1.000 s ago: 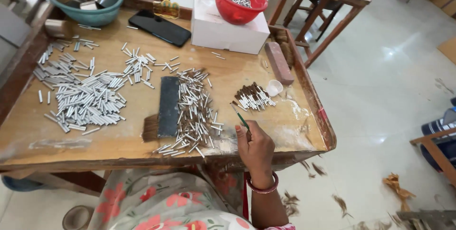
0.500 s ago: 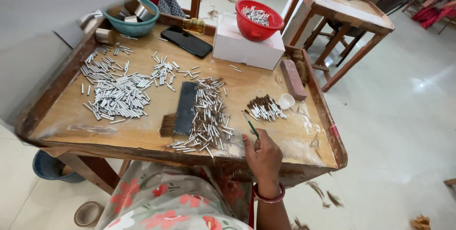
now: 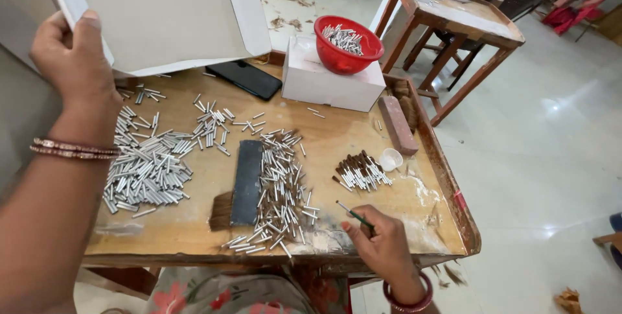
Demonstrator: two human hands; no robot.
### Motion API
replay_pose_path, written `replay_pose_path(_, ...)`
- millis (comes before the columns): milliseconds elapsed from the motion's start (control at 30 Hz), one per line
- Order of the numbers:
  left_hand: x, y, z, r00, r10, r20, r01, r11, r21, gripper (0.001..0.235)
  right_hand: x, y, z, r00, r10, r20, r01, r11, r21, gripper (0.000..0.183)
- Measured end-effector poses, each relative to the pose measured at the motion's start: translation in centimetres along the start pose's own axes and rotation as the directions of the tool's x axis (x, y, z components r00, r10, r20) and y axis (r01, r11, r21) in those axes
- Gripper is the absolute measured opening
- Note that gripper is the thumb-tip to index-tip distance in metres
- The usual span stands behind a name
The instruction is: The person sits at a workbench assembling brushes, picking metal ferrules and inserting brush heads into them by hand, using a small hand tool to help seat the parts, and placing finished brushes in a pile. They reach into a cardboard box and a red bowl to gather more parts, then resume assembling.
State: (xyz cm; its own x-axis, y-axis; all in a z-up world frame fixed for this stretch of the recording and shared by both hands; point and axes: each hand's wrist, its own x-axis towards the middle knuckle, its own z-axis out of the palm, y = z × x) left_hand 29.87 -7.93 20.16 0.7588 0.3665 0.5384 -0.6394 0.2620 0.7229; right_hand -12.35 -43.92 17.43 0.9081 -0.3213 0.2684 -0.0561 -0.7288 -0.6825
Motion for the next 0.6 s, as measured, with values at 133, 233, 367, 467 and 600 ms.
replay_pose_path(133, -2.3, -0.6, 1.6, 0.995, -0.097, -0.026, 0.09, 0.977, -0.193, 0.026, 6.1, -3.7, -2.4, 0.968, -0.253, -0.004, 0.24, 0.922, -0.303, 0.025)
replay_pose_path(233, -4.4, 1.2, 2.9, 0.942, -0.327, -0.074, 0.292, 0.907, -0.303, 0.039, 11.6, -5.7, -3.1, 0.943, -0.331, 0.008, 0.296, 0.83, -0.473, 0.03)
replay_pose_path(367, -4.8, -1.1, 1.4, 0.951, -0.298, 0.082, 0.296, 0.801, -0.52, 0.056, 17.6, -5.6, -0.4, 0.943, -0.281, 0.177, 0.332, 0.811, -0.481, 0.025)
replay_pose_path(467, -4.6, -0.1, 0.7, 0.938, -0.33, 0.1, 0.321, 0.727, -0.607, 0.064, 20.6, -6.2, 3.6, 0.924, -0.282, 0.258, 0.379, 0.763, -0.524, 0.027)
replay_pose_path(600, -4.9, 2.9, 0.5, 0.936, -0.343, 0.081, 0.327, 0.763, -0.558, 0.069, 24.1, -8.6, 9.8, 0.886, -0.311, 0.344, 0.451, 0.749, -0.485, 0.03)
